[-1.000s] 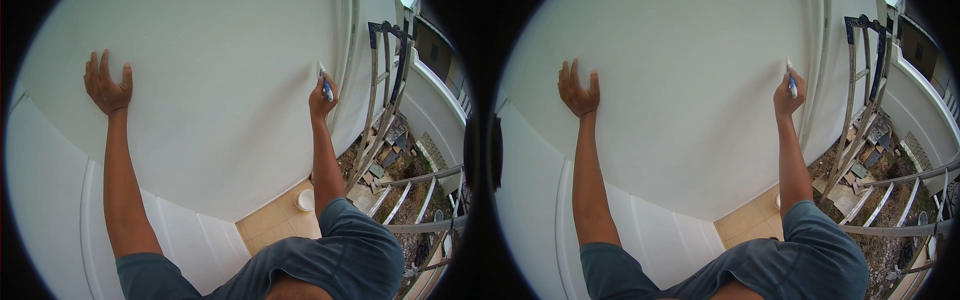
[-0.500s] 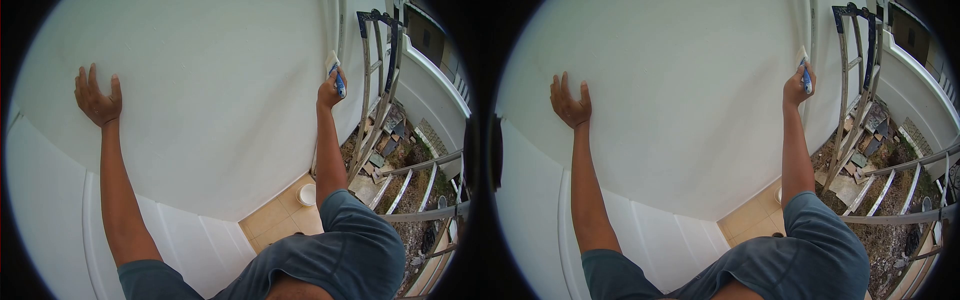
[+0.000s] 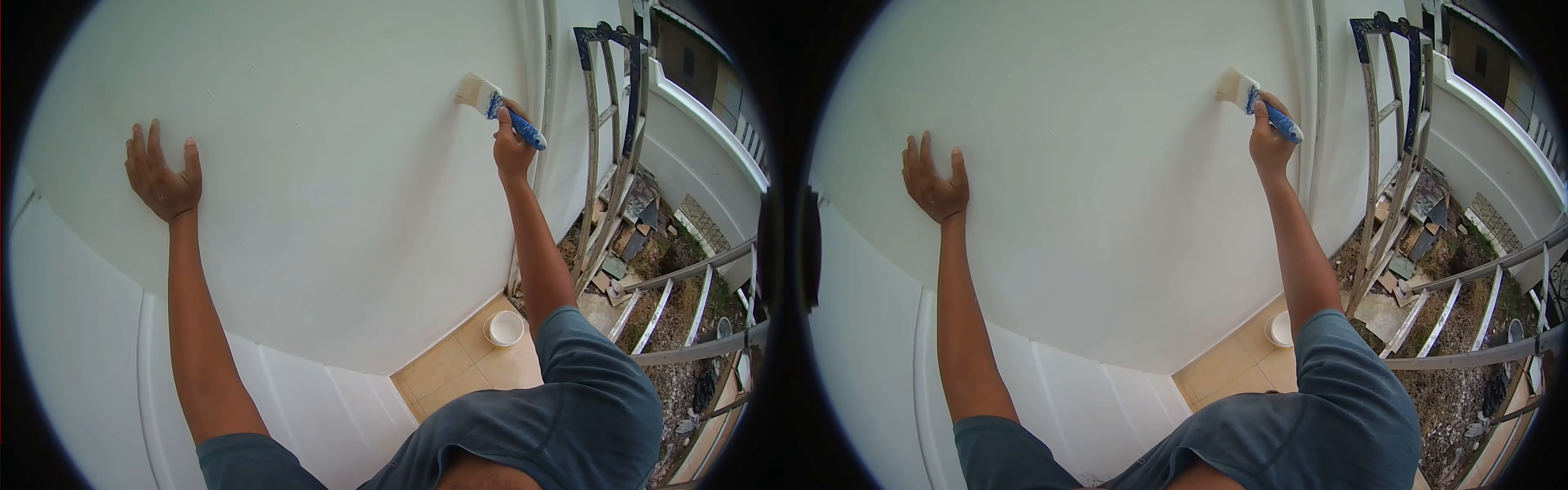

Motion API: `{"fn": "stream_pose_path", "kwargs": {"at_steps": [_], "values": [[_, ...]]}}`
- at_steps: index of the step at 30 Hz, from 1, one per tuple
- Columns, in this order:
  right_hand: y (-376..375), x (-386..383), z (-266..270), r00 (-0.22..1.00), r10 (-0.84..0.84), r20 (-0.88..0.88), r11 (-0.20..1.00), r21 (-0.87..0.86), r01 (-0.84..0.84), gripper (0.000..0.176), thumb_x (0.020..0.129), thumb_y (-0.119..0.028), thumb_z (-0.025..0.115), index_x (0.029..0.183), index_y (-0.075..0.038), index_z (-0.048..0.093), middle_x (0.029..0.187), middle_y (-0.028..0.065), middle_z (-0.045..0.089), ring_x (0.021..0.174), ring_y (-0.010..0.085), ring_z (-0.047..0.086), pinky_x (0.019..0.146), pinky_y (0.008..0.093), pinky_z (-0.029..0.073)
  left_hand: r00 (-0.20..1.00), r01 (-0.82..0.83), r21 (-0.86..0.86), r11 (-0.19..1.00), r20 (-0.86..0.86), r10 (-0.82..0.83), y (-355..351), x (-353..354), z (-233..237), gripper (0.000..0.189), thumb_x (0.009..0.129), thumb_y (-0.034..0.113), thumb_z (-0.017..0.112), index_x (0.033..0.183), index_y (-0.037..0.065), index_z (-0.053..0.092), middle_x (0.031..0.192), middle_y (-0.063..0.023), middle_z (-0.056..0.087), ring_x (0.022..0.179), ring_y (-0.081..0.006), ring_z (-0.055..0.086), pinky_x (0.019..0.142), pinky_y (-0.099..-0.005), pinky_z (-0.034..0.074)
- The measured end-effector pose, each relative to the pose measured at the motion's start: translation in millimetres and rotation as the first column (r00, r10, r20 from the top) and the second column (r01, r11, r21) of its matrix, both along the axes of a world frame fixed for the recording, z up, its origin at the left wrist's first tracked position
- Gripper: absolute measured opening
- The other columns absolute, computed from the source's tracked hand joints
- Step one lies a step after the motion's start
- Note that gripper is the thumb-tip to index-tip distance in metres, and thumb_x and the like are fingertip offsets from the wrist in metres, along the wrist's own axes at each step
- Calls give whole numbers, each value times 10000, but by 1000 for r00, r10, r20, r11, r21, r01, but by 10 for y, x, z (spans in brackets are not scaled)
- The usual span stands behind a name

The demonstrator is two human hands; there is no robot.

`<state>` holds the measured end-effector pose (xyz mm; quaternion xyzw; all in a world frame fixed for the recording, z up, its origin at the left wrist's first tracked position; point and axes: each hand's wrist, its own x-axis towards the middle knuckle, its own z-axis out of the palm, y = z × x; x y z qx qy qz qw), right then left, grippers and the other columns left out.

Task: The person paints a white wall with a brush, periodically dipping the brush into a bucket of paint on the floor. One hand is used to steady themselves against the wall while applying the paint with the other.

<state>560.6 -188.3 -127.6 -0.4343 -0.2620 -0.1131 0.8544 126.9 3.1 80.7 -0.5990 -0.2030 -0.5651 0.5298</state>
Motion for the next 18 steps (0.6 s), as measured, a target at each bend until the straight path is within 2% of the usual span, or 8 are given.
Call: {"fn": "stream_pose_path", "kwargs": {"at_steps": [1, 4, 8, 10, 11, 12, 15, 18], "values": [[183, 390, -41, 900, -422, 109, 897, 193, 397, 136, 984, -76, 636, 1061, 0, 718, 933, 70, 708, 805, 164, 675, 731, 296, 566, 1000, 12, 3, 1000, 2, -12, -10, 5, 1, 549, 862, 444, 665, 1339, 174, 621, 1435, -106, 559, 1291, -370, 529, 1053, -493, 434], [162, 513, 116, 869, -488, 78, 866, 167, 472, 123, 951, -27, 645, 1045, 4, 719, 979, 91, 713, 829, 195, 697, 742, 306, 570, 1000, 12, -17, 1000, 14, -12, -24, 4, -33, 549, 865, 444, 657, 1339, 171, 621, 1438, -102, 556, 1297, -369, 524, 1057, -493, 432], [185, -769, 232, 830, -2, 557, 999, 33, -21, 163, 919, 25, 661, 1056, -40, 720, 968, 104, 710, 746, 148, 648, 641, 250, 502, 1000, 9, -10, 1000, 8, -9, 1, -4, -16, 554, 865, 449, 653, 1340, 168, 620, 1445, -100, 548, 1305, -366, 519, 1062, -492, 429], [-41, -1218, 244, 579, 538, 612, 832, -277, -480, 142, 943, -55, 684, 1080, -53, 722, 1038, 119, 731, 892, 206, 705, 772, 326, 560, 1000, 19, -24, 1000, 3, -19, -10, 11, -27, 557, 864, 451, 652, 1341, 167, 619, 1448, -100, 545, 1308, -365, 516, 1065, -493, 425], [-68, -1288, 230, 383, 652, 655, 723, -382, -576, 168, 933, -77, 705, 1100, -75, 723, 1051, 116, 736, 914, 236, 720, 782, 348, 579, 1000, 20, -25, 1000, 1, -20, -11, -6, -10, 558, 863, 452, 651, 1342, 166, 619, 1449, -99, 543, 1310, -364, 515, 1067, -493, 423], [-170, -1395, 317, 374, 650, 661, 724, -391, -568, 160, 928, -77, 710, 1088, -76, 721, 1037, 113, 739, 922, 249, 726, 784, 347, 584, 1000, 15, -27, 1000, 1, -15, -14, -21, -8, 560, 862, 451, 652, 1342, 165, 619, 1448, -100, 545, 1311, -364, 514, 1071, -495, 420], [-69, -1068, 467, 589, 356, 725, 927, -196, -320, 159, 901, 1, 701, 1049, -53, 721, 973, 102, 725, 830, 194, 688, 715, 300, 552, 1000, 14, -23, 1000, 12, -14, 1, -6, -25, 563, 860, 451, 650, 1342, 163, 619, 1442, -103, 550, 1316, -362, 512, 1080, -500, 410], [154, -220, 501, 926, -95, 366, 993, 98, 63, 140, 935, -6, 665, 1065, -6, 720, 962, 97, 730, 804, 165, 682, 702, 265, 545, 999, 36, -27, 999, 22, -35, -2, 4, -18, 560, 870, 449, 642, 1349, 161, 613, 1447, -104, 549, 1329, -362, 504, 1094, -502, 399]]}}
